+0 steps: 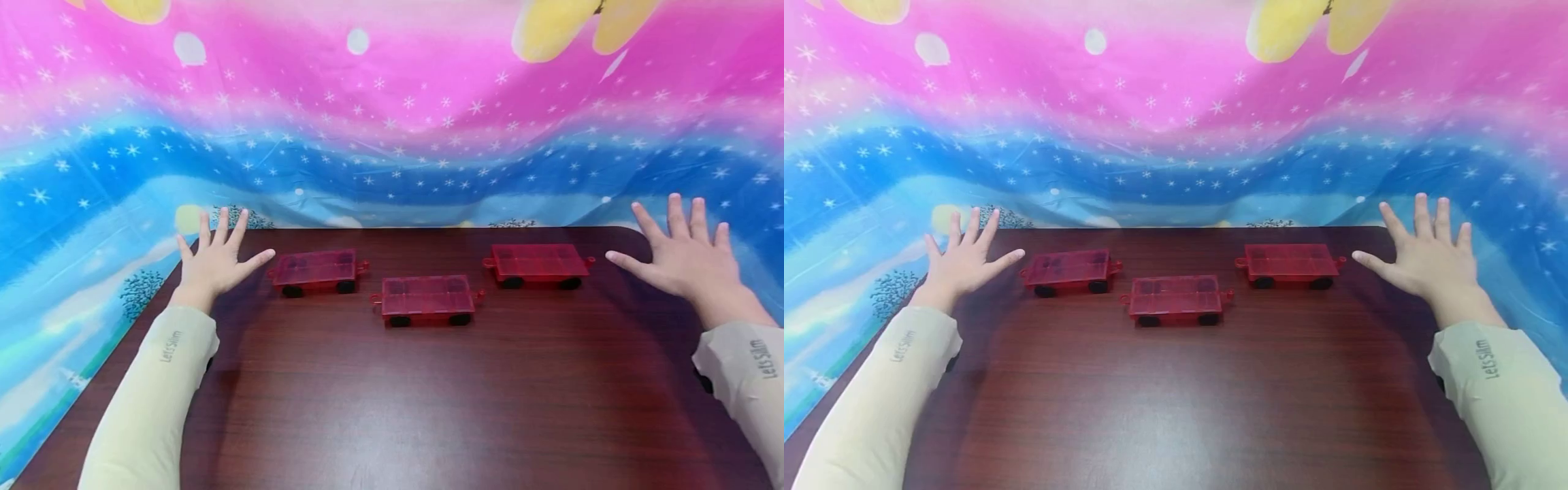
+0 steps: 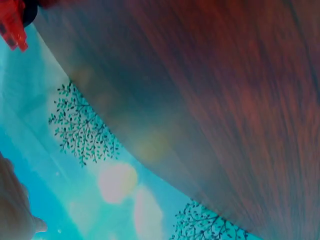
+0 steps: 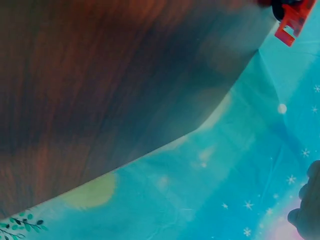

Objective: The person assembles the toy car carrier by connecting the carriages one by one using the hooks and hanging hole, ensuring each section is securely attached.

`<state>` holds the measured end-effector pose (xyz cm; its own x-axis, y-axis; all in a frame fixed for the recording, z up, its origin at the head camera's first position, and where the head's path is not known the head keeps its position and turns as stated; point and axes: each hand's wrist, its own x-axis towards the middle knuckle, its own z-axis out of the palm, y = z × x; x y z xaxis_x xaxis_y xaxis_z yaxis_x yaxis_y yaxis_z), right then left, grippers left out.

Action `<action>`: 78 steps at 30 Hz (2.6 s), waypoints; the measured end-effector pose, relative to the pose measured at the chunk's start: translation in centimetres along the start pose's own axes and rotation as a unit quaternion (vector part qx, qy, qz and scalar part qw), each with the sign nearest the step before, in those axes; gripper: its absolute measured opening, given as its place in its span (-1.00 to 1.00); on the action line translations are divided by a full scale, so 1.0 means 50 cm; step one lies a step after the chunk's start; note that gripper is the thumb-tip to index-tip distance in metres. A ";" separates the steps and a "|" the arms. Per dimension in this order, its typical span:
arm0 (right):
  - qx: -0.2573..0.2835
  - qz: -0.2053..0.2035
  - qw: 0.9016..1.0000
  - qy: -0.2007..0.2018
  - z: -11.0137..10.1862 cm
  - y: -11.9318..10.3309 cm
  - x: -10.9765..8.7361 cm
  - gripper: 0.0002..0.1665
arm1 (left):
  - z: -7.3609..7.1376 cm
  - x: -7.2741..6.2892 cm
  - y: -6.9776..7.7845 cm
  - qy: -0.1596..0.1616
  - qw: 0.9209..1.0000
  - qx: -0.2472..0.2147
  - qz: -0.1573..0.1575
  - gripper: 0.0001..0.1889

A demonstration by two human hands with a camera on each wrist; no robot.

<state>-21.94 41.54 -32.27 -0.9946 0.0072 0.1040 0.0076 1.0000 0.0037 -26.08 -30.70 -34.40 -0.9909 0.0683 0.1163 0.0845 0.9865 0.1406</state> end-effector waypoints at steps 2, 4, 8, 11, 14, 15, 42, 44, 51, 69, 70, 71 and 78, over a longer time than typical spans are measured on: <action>0.003 -0.002 1.000 0.000 0.004 0.000 -0.002 0.17 | 0.001 0.000 0.003 -0.002 1.000 0.003 0.001 0.00; 0.005 -0.003 1.000 -0.001 0.010 -0.001 -0.005 0.18 | 0.003 0.000 0.007 -0.005 1.000 0.005 0.004 0.00; 0.012 -0.007 1.000 -0.002 0.018 -0.002 -0.012 0.18 | 0.005 0.000 0.013 -0.006 1.000 0.007 0.007 0.01; 0.016 -0.010 1.000 -0.004 0.019 -0.004 -0.014 0.17 | 0.006 -0.001 0.013 -0.004 1.000 0.007 0.008 0.01; 0.018 -0.013 1.000 -0.007 0.020 -0.007 -0.014 0.17 | 0.007 -0.003 0.012 -0.004 1.000 0.009 0.009 0.01; 0.018 -0.014 1.000 -0.008 0.020 -0.007 -0.014 0.16 | 0.008 -0.004 0.012 -0.004 1.000 0.011 0.009 0.01; 0.043 -0.052 0.997 -0.029 0.035 -0.058 -0.009 0.15 | 0.013 -0.007 0.087 -0.003 0.998 0.019 0.061 0.00; 0.040 -0.056 0.997 -0.029 0.034 -0.064 -0.005 0.16 | 0.013 -0.006 0.093 0.001 0.998 0.021 0.066 0.00; 0.039 -0.071 0.996 -0.029 0.035 -0.094 0.007 0.16 | 0.016 -0.004 0.121 0.006 0.996 0.019 0.088 0.00; 0.052 -0.095 0.992 -0.059 0.046 -0.163 0.032 0.18 | 0.020 -0.013 0.215 0.003 0.989 0.012 0.150 -0.03; 0.055 -0.096 0.992 -0.061 0.046 -0.167 0.032 0.17 | 0.020 -0.014 0.221 0.004 0.988 0.010 0.155 -0.03; 0.057 -0.097 0.992 -0.062 0.047 -0.172 0.033 0.17 | 0.020 -0.015 0.226 0.003 0.987 0.010 0.159 -0.04; 0.059 -0.105 0.990 -0.068 0.055 -0.196 0.039 0.16 | 0.033 -0.016 0.258 0.000 0.982 0.003 0.188 -0.05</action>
<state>-24.24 31.78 -34.86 -0.9777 -0.2089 -0.0213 -0.2056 0.9729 -0.1063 -24.38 -17.76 -34.31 -0.8893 0.4286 0.1595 0.4445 0.8921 0.0815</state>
